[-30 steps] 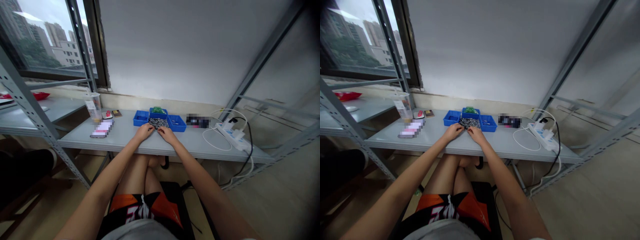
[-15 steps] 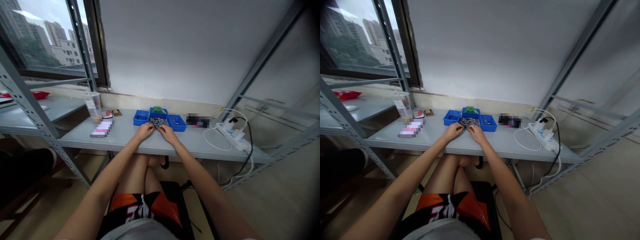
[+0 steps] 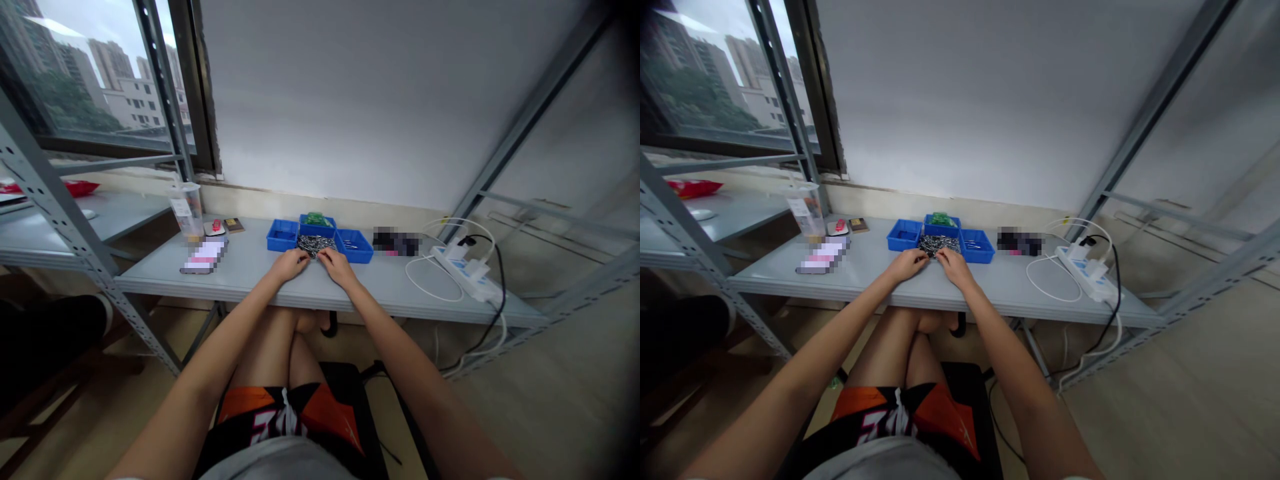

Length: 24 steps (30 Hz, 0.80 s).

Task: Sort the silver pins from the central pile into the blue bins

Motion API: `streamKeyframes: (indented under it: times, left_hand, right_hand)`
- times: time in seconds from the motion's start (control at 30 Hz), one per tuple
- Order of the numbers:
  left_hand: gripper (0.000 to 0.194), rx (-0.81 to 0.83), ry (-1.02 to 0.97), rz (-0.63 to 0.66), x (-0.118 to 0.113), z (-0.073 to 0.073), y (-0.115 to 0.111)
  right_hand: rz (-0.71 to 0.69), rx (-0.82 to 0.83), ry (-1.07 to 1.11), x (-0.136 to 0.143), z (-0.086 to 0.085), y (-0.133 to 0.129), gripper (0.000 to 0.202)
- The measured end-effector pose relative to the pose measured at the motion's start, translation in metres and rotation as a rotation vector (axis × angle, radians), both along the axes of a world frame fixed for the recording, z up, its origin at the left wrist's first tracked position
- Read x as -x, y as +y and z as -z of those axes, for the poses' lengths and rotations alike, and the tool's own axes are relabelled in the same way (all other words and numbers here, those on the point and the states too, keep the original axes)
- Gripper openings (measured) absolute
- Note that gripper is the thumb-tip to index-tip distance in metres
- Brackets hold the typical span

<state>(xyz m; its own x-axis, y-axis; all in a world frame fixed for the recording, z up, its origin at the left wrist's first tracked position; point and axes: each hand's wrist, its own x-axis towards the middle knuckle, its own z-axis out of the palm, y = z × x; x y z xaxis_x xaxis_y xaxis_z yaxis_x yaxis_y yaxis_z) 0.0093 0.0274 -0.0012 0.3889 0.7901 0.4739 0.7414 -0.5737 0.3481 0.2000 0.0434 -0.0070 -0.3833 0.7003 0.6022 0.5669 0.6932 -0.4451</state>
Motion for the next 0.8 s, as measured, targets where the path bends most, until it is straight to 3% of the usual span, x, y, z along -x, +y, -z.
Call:
streamKeyframes:
  times: [0.43,0.8]
  left_hand:
    - [0.024,-0.050,-0.058,-0.023,0.0002,-0.0022,-0.0012]
    - [0.026,-0.061,-0.079,-0.037,-0.0002,-0.0006,0.0001]
  right_hand:
    - [-0.011,0.094,-0.139,0.0015,0.0039,0.0004,0.012]
    - [0.012,0.081,-0.073,0.0012,-0.0001,-0.0019,0.018]
